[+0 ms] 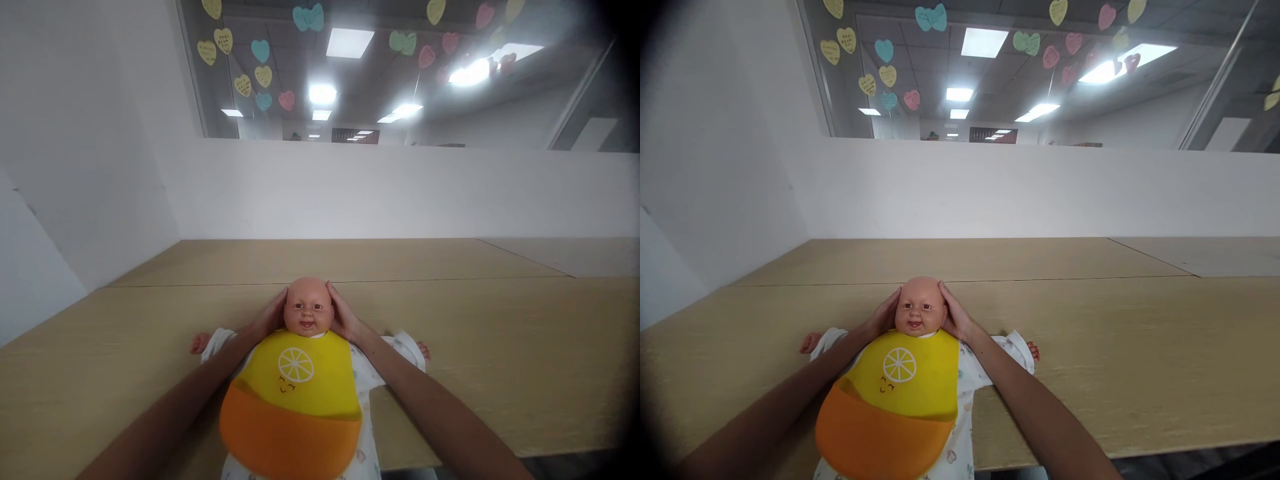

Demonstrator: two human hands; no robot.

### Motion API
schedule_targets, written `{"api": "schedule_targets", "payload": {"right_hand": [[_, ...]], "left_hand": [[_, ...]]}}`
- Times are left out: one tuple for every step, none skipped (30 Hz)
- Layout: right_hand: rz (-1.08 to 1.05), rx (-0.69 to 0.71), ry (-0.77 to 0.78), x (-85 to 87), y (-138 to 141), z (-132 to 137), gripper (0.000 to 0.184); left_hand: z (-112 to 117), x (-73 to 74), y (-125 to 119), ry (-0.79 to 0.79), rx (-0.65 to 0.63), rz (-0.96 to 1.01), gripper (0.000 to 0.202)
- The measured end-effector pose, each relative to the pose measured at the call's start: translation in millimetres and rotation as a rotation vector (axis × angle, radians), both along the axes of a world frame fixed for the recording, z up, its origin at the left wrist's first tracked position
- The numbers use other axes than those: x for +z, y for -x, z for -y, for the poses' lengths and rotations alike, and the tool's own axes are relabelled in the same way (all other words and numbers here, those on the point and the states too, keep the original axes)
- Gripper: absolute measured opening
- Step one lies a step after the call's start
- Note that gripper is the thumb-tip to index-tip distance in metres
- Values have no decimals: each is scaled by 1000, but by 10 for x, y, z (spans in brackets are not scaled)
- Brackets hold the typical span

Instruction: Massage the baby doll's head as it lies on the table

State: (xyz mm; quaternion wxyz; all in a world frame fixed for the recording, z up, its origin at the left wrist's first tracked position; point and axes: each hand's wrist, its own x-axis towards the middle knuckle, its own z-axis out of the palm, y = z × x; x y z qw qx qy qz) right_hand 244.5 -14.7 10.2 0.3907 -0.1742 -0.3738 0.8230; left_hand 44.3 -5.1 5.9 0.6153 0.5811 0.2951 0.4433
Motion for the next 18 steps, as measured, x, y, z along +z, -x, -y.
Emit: {"api": "schedule_targets", "payload": {"right_hand": [[0,-5,4,4,2,4,68],[2,-10,9,10,3,9,69],[4,-18,12,16,5,14,69],[5,-25,15,20,6,16,68],[4,-32,19,20,6,16,67],[-2,-41,24,15,5,11,65],[-8,-56,31,6,3,2,63],[-15,-77,37,-8,0,-11,60],[-20,-105,37,-24,-4,-27,57],[-24,-136,32,-42,-8,-43,54],[-26,-168,22,-59,-12,-59,52],[-23,-194,11,-74,-15,-72,51],[-16,-220,0,-84,-17,-82,49],[-10,-248,-10,-90,-18,-89,47],[-7,-276,-20,-91,-18,-91,44],[-10,-307,-32,-86,-18,-91,40],[-19,-338,-48,-78,-16,-89,35],[-31,-362,-68,-66,-15,-86,32]], "left_hand": [[9,4,-1,42,-15,6,81],[13,3,1,78,-29,13,82],[12,-1,3,101,-40,19,83],[7,-7,6,110,-44,24,83],[-2,-14,9,113,-49,26,83],[-14,-22,13,115,-54,26,83],[-27,-31,17,118,-60,24,82],[-42,-42,23,125,-64,23,82],[-57,-54,30,136,-67,25,83],[-72,-68,39,153,-69,31,83],[-85,-84,49,175,-69,41,83],[-96,-100,61,200,-68,53,82],[-104,-115,74,226,-68,63,81],[-107,-127,87,247,-71,69,81],[-107,-135,99,265,-72,73,80],[-103,-138,108,282,-70,78,80],[-96,-137,115,296,-62,86,79],[-89,-132,120,307,-50,98,78]]}}
